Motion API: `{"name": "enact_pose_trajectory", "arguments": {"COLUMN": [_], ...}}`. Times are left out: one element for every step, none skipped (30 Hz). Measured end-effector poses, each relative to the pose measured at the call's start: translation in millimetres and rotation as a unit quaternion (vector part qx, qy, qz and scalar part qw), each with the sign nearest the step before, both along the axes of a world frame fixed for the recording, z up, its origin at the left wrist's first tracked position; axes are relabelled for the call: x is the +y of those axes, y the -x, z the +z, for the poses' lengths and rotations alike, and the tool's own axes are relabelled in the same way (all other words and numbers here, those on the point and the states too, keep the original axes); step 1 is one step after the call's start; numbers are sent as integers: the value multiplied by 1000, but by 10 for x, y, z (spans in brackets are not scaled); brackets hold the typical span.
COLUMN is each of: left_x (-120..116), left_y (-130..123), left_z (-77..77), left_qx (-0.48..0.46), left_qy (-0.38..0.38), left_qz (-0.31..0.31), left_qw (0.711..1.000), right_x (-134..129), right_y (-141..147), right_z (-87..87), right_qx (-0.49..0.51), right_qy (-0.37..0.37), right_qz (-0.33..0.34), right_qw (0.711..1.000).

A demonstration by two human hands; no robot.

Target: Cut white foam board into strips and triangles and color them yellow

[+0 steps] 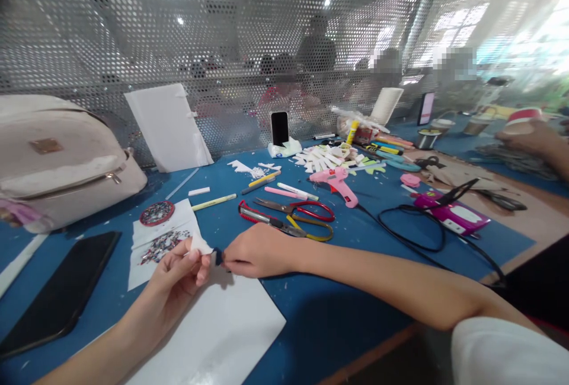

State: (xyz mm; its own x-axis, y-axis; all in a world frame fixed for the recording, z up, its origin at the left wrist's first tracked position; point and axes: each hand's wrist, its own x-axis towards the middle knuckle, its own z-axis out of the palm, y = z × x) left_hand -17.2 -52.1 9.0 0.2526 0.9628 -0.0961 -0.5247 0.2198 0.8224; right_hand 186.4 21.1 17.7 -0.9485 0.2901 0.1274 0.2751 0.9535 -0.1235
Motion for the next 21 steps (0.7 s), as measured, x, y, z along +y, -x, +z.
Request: {"name": "enact_pose_trajectory", "arguments": {"left_x": [-3,-7,-12,-17,-22,-25,-28,-29,-29,-28,-27,-25,-24,-22,-19,-17,-14,-12,-10,-9,-9], "left_y": [2,4,6,7,8,7,5,2,-1,-4,-7,-8,-8,-6,-4,-1,2,4,5,5,4], "left_z": [0,1,3,7,11,15,20,25,28,30,30,29,25,21,15,10,6,2,1,0,2], "left_qx": [0,1,3,4,6,7,7,8,8,6,4,2,-1,-4,-6,-8,-8,-9,-8,-9,-9], "left_qy": [-1,-2,-2,-2,-1,-2,-3,-5,-7,-9,-10,-10,-10,-9,-8,-7,-7,-7,-8,-8,-8], "left_qz": [0,0,-1,-2,-2,-3,-4,-4,-4,-3,-3,-3,-4,-5,-6,-7,-7,-7,-5,-4,-2], "left_qw": [1000,1000,1000,1000,1000,1000,1000,1000,1000,1000,1000,1000,1000,1000,1000,1000,1000,1000,1000,1000,1000], "right_x": [-10,-23,-41,-63,-88,-116,-145,-173,-199,-221,-239,-253,-264,-272,-278,-279,-272,-253,-215,-153,-60], "right_y": [-2,-1,3,12,24,40,57,73,88,100,110,116,122,126,131,136,141,143,142,134,119], "right_z": [6,10,13,16,20,27,36,45,52,57,58,56,51,45,40,39,43,56,78,110,152], "right_qx": [-7,-19,-33,-47,-61,-73,-85,-94,-98,-100,-100,-99,-98,-99,-103,-110,-117,-126,-135,-142,-147], "right_qy": [-17,-37,-57,-76,-93,-105,-113,-119,-123,-128,-131,-134,-136,-138,-139,-140,-140,-136,-130,-123,-114], "right_qz": [18,30,35,34,29,21,13,5,-3,-10,-15,-17,-18,-17,-14,-12,-9,-7,-10,-22,-44], "right_qw": [1000,999,997,995,993,992,990,989,987,987,986,986,986,985,985,984,983,983,982,982,982]}}
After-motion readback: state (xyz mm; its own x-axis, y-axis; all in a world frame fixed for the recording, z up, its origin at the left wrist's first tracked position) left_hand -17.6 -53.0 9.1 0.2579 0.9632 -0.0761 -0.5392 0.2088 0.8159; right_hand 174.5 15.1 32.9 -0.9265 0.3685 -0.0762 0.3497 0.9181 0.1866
